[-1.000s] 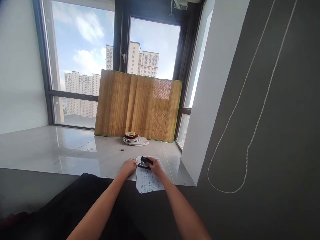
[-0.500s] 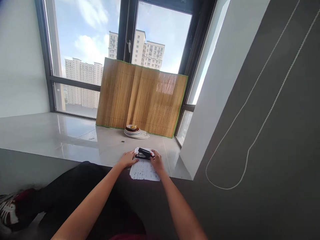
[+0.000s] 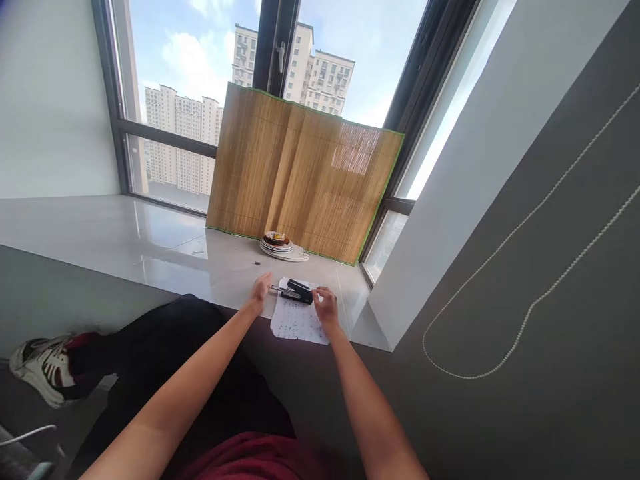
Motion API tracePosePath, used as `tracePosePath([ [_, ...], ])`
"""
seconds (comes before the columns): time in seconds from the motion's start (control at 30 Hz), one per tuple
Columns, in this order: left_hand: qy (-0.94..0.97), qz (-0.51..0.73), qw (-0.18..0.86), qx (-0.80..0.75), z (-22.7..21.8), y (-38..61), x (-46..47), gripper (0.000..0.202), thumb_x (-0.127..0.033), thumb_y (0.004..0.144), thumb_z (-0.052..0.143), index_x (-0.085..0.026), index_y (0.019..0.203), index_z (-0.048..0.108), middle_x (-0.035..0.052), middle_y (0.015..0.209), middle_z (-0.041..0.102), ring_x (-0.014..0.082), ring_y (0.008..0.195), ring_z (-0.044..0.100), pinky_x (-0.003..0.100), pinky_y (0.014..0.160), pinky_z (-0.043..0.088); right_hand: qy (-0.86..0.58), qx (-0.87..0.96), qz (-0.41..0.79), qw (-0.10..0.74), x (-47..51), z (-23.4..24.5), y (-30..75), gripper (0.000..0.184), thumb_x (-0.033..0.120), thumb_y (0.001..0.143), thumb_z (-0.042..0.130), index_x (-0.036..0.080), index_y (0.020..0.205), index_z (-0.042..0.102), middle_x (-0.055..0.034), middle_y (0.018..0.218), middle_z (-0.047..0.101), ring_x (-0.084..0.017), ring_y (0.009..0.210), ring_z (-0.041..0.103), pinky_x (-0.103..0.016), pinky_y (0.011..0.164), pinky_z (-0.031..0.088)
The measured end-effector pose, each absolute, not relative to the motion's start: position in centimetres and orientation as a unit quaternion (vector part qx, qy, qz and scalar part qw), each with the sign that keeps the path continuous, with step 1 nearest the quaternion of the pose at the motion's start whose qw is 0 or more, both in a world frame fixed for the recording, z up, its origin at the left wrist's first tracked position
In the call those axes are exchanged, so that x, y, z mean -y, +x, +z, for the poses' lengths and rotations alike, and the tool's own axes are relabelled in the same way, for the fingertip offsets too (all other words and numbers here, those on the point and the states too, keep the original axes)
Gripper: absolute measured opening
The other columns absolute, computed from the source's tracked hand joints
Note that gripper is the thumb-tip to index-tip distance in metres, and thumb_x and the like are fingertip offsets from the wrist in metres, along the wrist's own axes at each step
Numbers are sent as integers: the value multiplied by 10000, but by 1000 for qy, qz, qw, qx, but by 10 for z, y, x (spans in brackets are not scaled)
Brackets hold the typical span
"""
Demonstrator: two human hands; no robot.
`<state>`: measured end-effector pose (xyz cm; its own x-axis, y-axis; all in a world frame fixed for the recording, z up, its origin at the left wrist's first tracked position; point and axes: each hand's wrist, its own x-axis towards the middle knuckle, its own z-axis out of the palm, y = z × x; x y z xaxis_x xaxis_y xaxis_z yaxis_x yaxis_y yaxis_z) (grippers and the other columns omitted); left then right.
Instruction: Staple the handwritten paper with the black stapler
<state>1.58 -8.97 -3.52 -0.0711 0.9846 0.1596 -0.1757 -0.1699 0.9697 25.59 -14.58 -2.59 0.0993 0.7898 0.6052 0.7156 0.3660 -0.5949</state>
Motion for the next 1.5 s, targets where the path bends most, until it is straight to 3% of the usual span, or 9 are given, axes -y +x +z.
tracePosePath([
  [0.13, 302, 666, 574, -368, -30, 14, 92, 350, -362, 1029, 485, -171, 1248, 681, 189, 1525, 606, 250, 1505, 513, 403, 1230, 414, -558, 695, 62, 449, 136, -16, 245, 459, 429, 801, 783, 234, 1217, 768, -93, 1205, 795, -284, 1043, 732, -418, 935, 564],
  [0.23, 219, 695, 606, -318, -24, 8, 96, 429, -422, 1070, 394, -167, 1226, 702, 186, 1547, 590, 240, 1488, 530, 374, 1230, 418, -556, 724, 76, 400, 131, -11, 233, 365, 292, 680, 863, 249, 1035, 795, -17, 918, 805, -255, 878, 731, -375, 850, 568],
  [0.47, 114, 715, 649, -232, -22, 1, 105, 624, -530, 1115, 220, -163, 1169, 722, 190, 1525, 600, 243, 1424, 585, 351, 1168, 500, -513, 742, -62, 428, 160, 4, 195, 191, 173, 860, 702, 228, 1042, 719, -76, 1025, 754, -283, 1022, 633, -396, 870, 539],
  [0.67, 88, 714, 669, -186, -19, 5, 104, 633, -533, 1124, 222, -146, 1041, 716, 205, 1271, 716, 238, 1220, 704, 348, 1044, 581, -392, 837, -216, 316, 187, 0, 166, 410, -45, 868, 538, 266, 1087, 689, -82, 1134, 723, -288, 1080, 559, -376, 836, 535],
  [0.9, 52, 741, 644, -185, -22, 0, 100, 450, -329, 1121, 304, -185, 866, 645, 80, 849, 698, 135, 787, 705, 260, 823, 578, -494, 742, -164, 424, 184, -6, 163, 225, 100, 920, 579, 231, 1089, 649, -117, 1130, 713, -317, 1074, 598, -452, 947, 494],
  [1.03, 57, 744, 642, -177, -21, -7, 104, 403, -280, 1084, 375, -220, 703, 491, -45, 558, 420, 80, 430, 405, 198, 485, 393, -612, 596, -19, 519, 173, -20, 182, 184, 288, 846, 697, 239, 1002, 614, -118, 999, 734, -318, 931, 654, -388, 775, 493],
  [1.17, 98, 722, 670, -140, -15, -6, 113, 374, -231, 1025, 482, -222, 653, 443, -66, 527, 310, 67, 375, 273, 212, 375, 245, -620, 592, 46, 512, 161, -37, 201, 238, 352, 758, 732, 260, 943, 615, -100, 960, 748, -303, 900, 676, -357, 719, 478],
  [1.33, 120, 707, 686, -126, -9, -2, 118, 292, -171, 1004, 507, -208, 718, 553, -35, 560, 431, 82, 427, 422, 206, 436, 384, -606, 633, 100, 471, 142, -37, 203, 264, 399, 713, 765, 260, 868, 602, -23, 831, 725, -246, 771, 676, -321, 667, 491],
  [1.5, 113, 717, 676, -129, -5, 1, 118, 175, -196, 1012, 514, -175, 928, 666, 83, 873, 734, 182, 873, 762, 306, 876, 605, -585, 659, 95, 464, 139, -18, 192, 301, 414, 736, 793, 248, 901, 604, -44, 952, 718, -256, 905, 665, -368, 815, 545],
])
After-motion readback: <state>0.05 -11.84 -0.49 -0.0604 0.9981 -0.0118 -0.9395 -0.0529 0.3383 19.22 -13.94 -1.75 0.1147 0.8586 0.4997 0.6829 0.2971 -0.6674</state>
